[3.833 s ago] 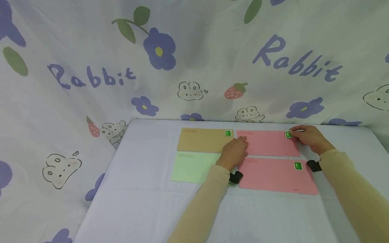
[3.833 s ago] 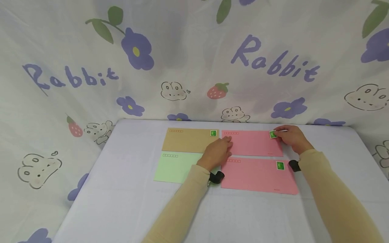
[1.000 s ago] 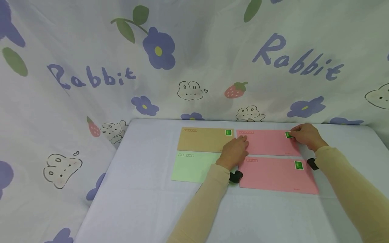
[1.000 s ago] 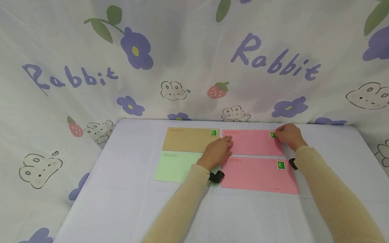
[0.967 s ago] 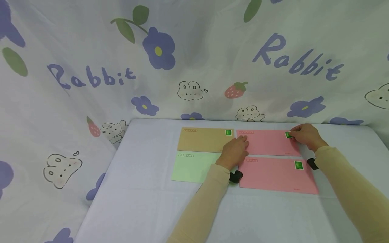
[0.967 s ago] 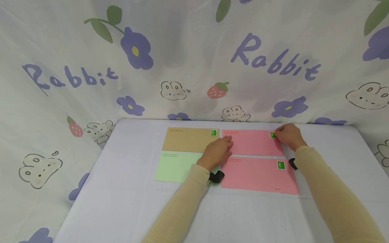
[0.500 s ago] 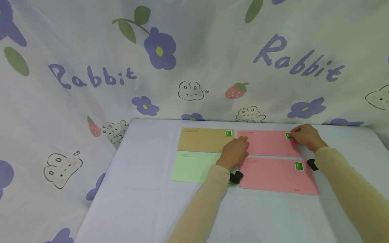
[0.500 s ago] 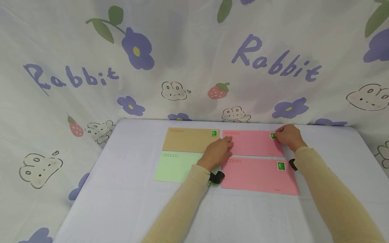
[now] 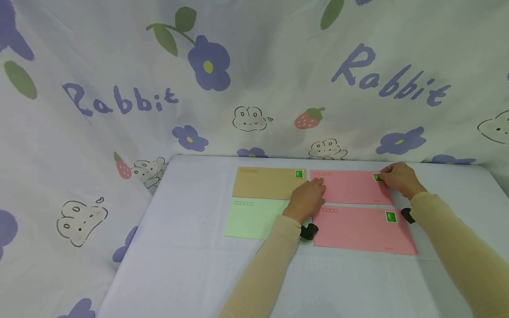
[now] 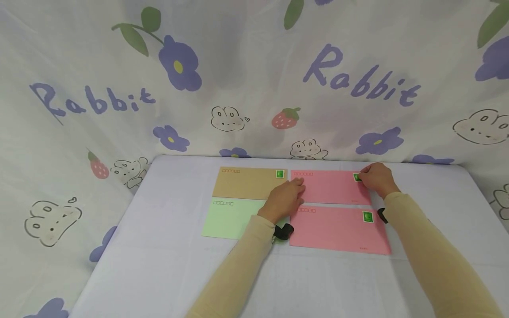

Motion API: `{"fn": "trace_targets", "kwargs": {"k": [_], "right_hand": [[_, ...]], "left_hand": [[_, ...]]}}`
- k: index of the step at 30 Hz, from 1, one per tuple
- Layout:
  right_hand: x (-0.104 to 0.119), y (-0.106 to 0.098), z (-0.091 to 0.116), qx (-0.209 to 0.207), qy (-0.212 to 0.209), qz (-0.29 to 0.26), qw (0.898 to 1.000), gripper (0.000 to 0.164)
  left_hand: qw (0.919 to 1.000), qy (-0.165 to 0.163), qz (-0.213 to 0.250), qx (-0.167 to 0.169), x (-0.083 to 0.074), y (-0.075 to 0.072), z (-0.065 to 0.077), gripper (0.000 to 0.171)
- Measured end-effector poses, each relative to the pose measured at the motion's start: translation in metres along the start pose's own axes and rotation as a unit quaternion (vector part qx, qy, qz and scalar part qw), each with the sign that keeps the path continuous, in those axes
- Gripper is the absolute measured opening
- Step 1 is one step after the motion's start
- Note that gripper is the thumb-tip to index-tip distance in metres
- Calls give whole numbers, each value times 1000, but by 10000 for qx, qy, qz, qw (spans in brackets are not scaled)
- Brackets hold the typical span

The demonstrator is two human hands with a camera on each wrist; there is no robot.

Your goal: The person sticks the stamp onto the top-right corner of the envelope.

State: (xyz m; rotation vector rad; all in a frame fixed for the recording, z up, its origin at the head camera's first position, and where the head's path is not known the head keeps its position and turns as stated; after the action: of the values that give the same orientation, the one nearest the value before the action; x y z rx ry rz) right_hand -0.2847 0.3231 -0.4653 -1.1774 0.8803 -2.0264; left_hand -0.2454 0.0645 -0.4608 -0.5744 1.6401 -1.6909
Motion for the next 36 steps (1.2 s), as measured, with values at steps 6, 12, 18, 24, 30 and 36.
{"fn": "trace_targets", "kwargs": {"k": [6, 12, 18, 24, 30, 36], "right_hand": [[0, 1, 1, 3, 68, -63, 10000, 39], [0, 0, 1, -42, 27, -153, 9999, 40], [-4, 1, 1, 92, 152, -317, 9993, 45], [-8, 2, 0, 440, 175, -855, 9952, 52], [-10, 1, 0, 448, 68, -1144, 9924, 52], [-22, 2, -4, 594, 96, -1977, 9784, 54]], "left_hand": [[10000, -14, 41, -17, 0, 1, 0, 42], [10000, -30, 38, -26, -1, 1, 0, 42], [10000, -8, 41, -55, -1, 1, 0, 42], [10000, -24, -19, -33, -1, 1, 0, 42], [9998, -96, 183, -46, 0, -1, 1, 42], [9994, -124, 321, -72, 1, -3, 3, 43]]}}
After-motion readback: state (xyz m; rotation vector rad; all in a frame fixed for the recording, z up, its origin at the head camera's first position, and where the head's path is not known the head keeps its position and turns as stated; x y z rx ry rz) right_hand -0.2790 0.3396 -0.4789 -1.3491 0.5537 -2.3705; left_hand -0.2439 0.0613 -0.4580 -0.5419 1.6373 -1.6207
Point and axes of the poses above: each hand's wrist, its own z-axis away from the middle knuckle, its own y-axis out of the palm, x = y × z, the point moved 5 cm from there along -z, towards the middle knuckle, and after that the axes turned 10 degrees about y, right-handed, at the moved point
